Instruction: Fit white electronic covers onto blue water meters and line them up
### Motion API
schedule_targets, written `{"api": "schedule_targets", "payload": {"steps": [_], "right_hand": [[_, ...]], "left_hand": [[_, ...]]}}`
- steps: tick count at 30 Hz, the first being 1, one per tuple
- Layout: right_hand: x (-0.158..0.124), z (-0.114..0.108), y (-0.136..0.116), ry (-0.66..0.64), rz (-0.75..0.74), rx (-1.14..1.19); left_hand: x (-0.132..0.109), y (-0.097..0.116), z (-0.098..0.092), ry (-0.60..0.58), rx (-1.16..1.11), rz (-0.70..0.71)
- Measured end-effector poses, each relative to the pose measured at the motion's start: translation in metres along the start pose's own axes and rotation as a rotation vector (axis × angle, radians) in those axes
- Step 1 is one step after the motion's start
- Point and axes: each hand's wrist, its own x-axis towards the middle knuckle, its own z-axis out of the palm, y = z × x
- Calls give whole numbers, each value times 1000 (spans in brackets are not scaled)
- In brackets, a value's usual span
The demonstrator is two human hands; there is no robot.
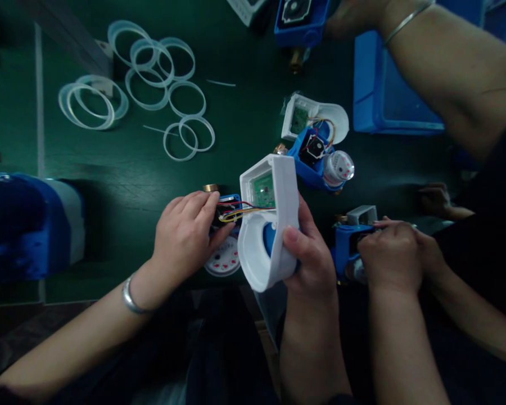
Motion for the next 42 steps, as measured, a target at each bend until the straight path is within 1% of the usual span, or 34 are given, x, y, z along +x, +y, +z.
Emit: {"api": "schedule_targets", "payload": {"steps": [2, 3, 5, 7, 8, 11, 14, 16, 18, 22, 24, 26, 28, 30, 33, 36, 42], "right_hand": [[1, 28, -12, 1, 17, 108], [2, 38, -16, -15, 38, 168], [1, 48, -19, -74, 104, 317], [0, 50, -18, -130, 158, 458], [0, 49, -17, -151, 169, 489], [-2, 49, -14, -174, 170, 502], [-4, 53, -14, -169, 153, 469], [-5, 57, -17, -163, 157, 445], [-6, 59, -20, -156, 166, 431], [-8, 62, -25, -146, 151, 431], [-9, 62, -25, -145, 150, 420], [-10, 62, -25, -154, 160, 409], [-10, 62, -24, -165, 166, 397], [-9, 61, -24, -174, 165, 391], [-9, 61, -24, -173, 151, 386], [-12, 61, -23, -169, 141, 363], [-14, 62, -24, -133, 151, 306]], "left_hand": [[0, -8, -1, 20, -18, 55], [-1, -12, -1, 34, -33, 74], [-1, -19, 1, 65, -72, 95], [-2, -24, 6, 113, -132, 95], [-2, -26, 9, 143, -173, 82], [-2, -27, 17, 223, -332, -7], [1, -26, 20, 224, -486, -116], [3, -25, 20, 196, -564, -136], [3, -26, 20, 212, -585, -93], [-7, -31, 20, 384, -454, 89], [-15, -34, 16, 434, -393, 143], [-22, -35, 9, 427, -359, 194], [-25, -35, 2, 399, -349, 275], [-22, -35, -2, 377, -332, 352], [-11, -36, -2, 351, -285, 407], [-1, -38, 1, 312, -319, 397], [7, -38, 5, 272, -455, 240]]}}
